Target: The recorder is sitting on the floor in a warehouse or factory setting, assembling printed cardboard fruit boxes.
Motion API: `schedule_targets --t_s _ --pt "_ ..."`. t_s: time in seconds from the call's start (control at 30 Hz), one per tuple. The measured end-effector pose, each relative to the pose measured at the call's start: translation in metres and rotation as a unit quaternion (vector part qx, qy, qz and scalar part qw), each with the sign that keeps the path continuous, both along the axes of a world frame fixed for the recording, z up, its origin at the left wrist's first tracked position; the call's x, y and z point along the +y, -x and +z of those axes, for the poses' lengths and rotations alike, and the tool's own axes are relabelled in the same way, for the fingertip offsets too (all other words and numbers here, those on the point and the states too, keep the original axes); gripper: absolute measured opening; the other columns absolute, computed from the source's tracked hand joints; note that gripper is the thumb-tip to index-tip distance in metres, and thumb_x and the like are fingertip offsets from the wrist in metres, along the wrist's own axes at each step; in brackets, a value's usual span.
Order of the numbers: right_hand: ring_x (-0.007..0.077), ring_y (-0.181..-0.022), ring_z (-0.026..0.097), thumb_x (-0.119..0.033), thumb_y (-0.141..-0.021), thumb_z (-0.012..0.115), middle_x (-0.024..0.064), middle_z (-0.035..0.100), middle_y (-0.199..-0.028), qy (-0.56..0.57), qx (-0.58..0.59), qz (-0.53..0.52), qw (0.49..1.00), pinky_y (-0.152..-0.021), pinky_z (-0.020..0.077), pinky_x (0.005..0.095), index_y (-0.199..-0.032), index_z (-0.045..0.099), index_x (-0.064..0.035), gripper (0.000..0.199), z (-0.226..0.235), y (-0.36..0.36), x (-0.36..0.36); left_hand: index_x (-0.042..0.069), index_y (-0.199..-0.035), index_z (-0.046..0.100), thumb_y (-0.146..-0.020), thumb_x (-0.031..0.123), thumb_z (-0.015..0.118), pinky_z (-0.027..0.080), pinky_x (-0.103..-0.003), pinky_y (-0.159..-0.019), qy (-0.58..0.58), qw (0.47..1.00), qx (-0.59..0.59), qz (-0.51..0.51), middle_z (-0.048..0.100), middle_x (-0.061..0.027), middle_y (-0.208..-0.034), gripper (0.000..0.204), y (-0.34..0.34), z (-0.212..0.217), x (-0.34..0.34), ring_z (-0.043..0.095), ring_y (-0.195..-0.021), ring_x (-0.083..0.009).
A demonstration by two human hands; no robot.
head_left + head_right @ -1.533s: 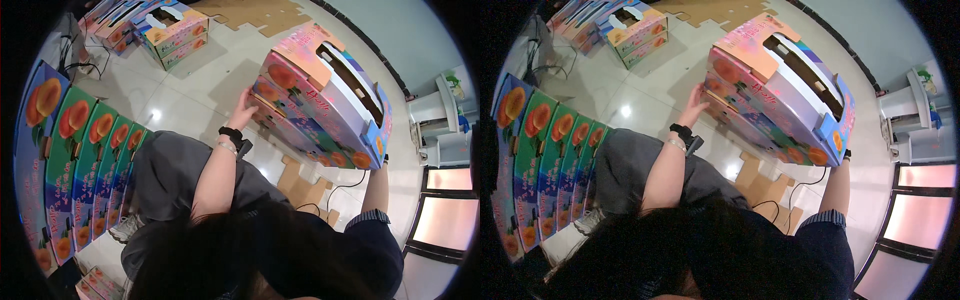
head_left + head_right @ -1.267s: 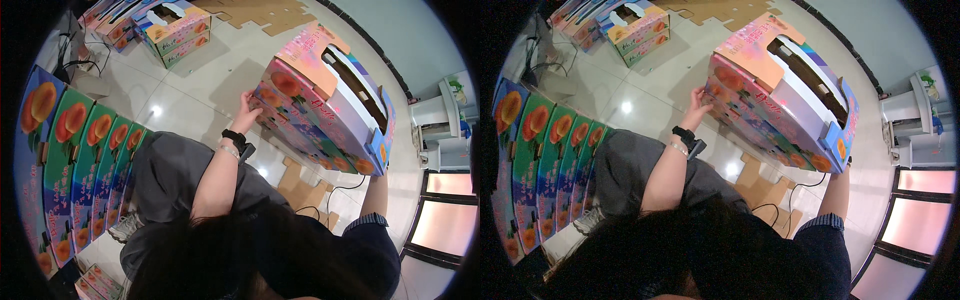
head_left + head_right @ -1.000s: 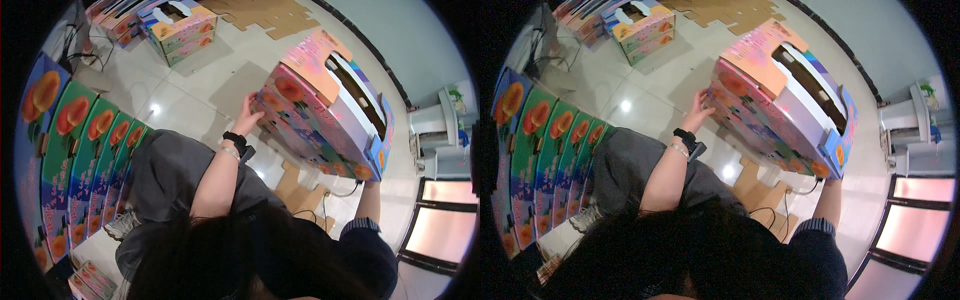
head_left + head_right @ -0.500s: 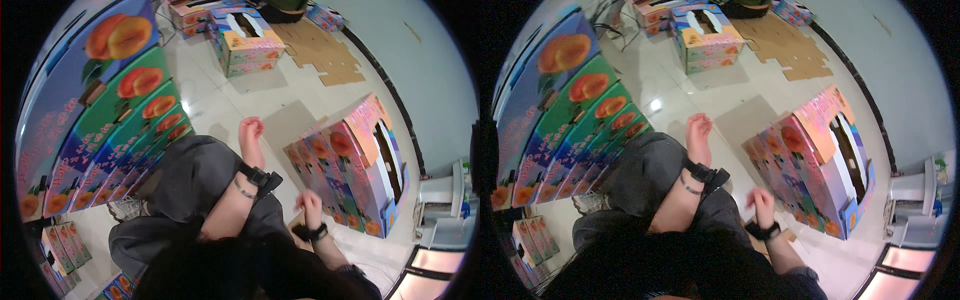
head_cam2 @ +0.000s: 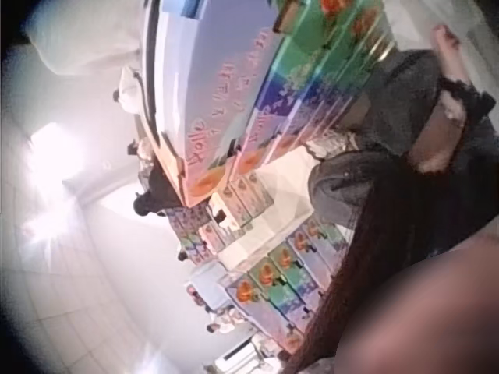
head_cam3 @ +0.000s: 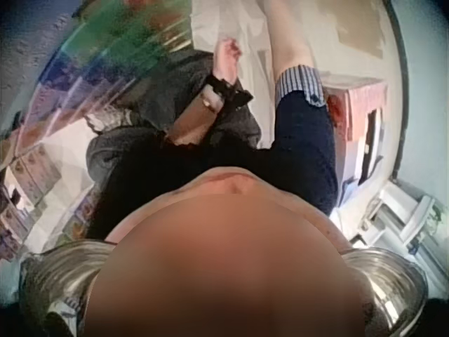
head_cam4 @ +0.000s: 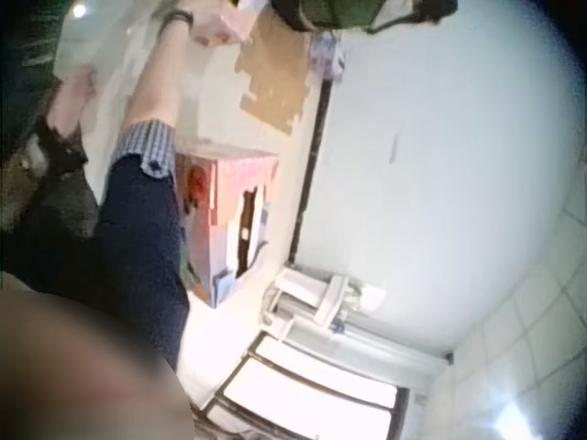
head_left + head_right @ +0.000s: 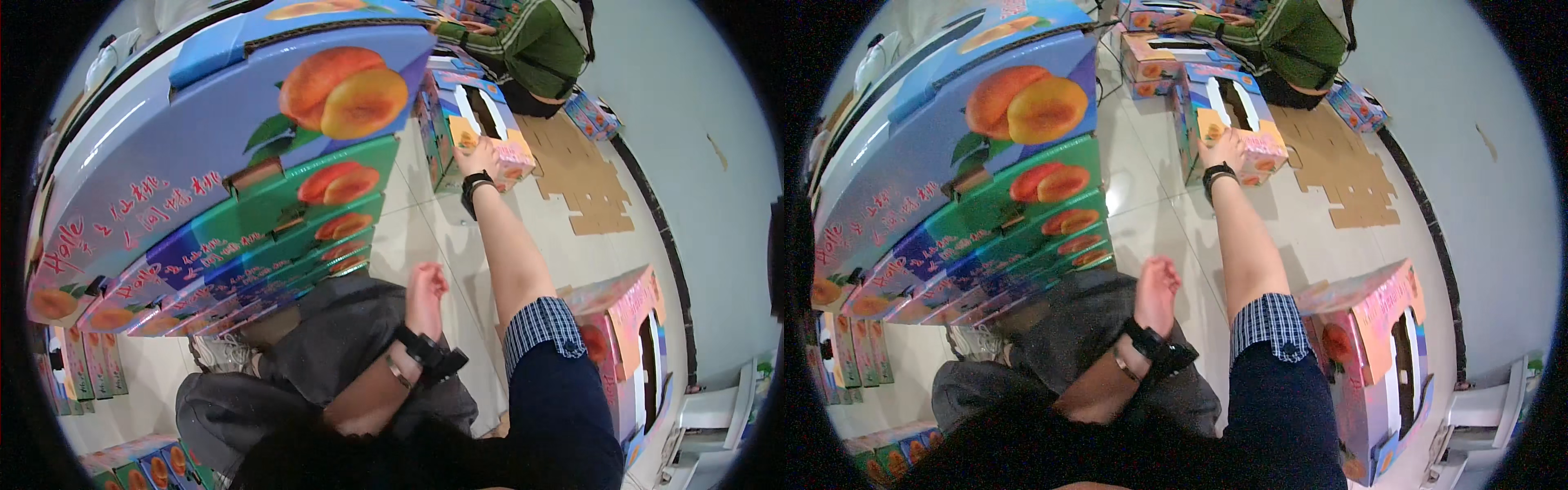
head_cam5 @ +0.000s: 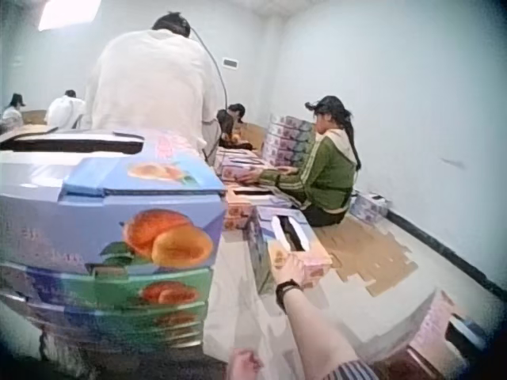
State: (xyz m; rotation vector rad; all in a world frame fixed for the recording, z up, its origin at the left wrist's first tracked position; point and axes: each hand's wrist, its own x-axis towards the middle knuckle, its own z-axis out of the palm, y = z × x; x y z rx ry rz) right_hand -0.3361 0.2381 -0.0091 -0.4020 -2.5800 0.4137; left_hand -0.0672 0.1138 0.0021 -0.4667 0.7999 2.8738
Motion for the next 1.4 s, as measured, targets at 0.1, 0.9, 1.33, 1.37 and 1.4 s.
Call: schedule_targets --t_s 0.1,0.9,1.33,1.37,1.4 --pt "0.0278 -0.122 0.028 -0.062 -0.059 0.059 0.0085 0.032 -0.133 -0.066 -0.044 0.005 0.997 -0.099 0.0224 0.0434 -0.127 0.032 -0.0087 0.091 0.004 0.028 0.005 0.008 -0.089 0.046 -0.084 0.019 0.042 0.036 -0.025 -0.068 0.024 1.000 0.008 0.004 0.045 0.0002 -0.076 0.013 0.000 -0.004 0.002 0.044 -0.069 -0.0106" --pt "0.0265 -0.118 0.028 -0.068 -0.050 0.059 0.0155 0.036 -0.124 -0.119 -0.393 0.027 0.911 -0.098 0.0257 0.0323 -0.125 0.033 0.0023 0.106 -0.003 0.078 0.011 0.005 -0.088 0.046 -0.083 0.015 0.040 0.034 -0.024 -0.067 0.015 0.998 0.034 -0.047 0.044 -0.0017 -0.072 0.013 0.001 0.003 0.001 0.042 -0.068 -0.0119" --pt "0.0332 -0.116 0.030 -0.062 -0.044 0.064 0.0237 0.034 -0.122 -0.129 -0.414 0.076 0.898 -0.094 0.0288 0.0418 -0.124 0.030 -0.0018 0.106 0.049 -0.029 0.003 0.005 -0.088 0.046 -0.082 0.014 0.039 0.034 -0.024 -0.066 -0.002 0.997 0.063 -0.048 0.043 -0.0013 -0.073 0.012 -0.004 0.005 0.000 0.041 -0.067 -0.0116" --pt "0.0333 -0.117 0.030 -0.063 -0.042 0.064 0.0234 0.034 -0.122 -0.140 -0.424 0.088 0.891 -0.095 0.0275 0.0434 -0.124 0.030 -0.0026 0.108 0.048 -0.036 0.005 0.005 -0.088 0.046 -0.082 0.014 0.039 0.034 -0.024 -0.066 -0.006 0.996 0.065 -0.054 0.043 -0.0013 -0.073 0.012 -0.002 0.003 0.000 0.041 -0.067 -0.0116" --pt "0.0337 -0.117 0.031 -0.064 -0.039 0.066 0.0228 0.034 -0.123 -0.168 -0.417 0.072 0.890 -0.096 0.0246 0.0476 -0.125 0.029 -0.0036 0.112 0.046 -0.046 0.005 0.005 -0.088 0.045 -0.082 0.014 0.039 0.034 -0.024 -0.066 -0.008 0.996 0.071 -0.051 0.043 -0.0012 -0.073 0.012 -0.002 0.003 0.001 0.041 -0.067 -0.0114"
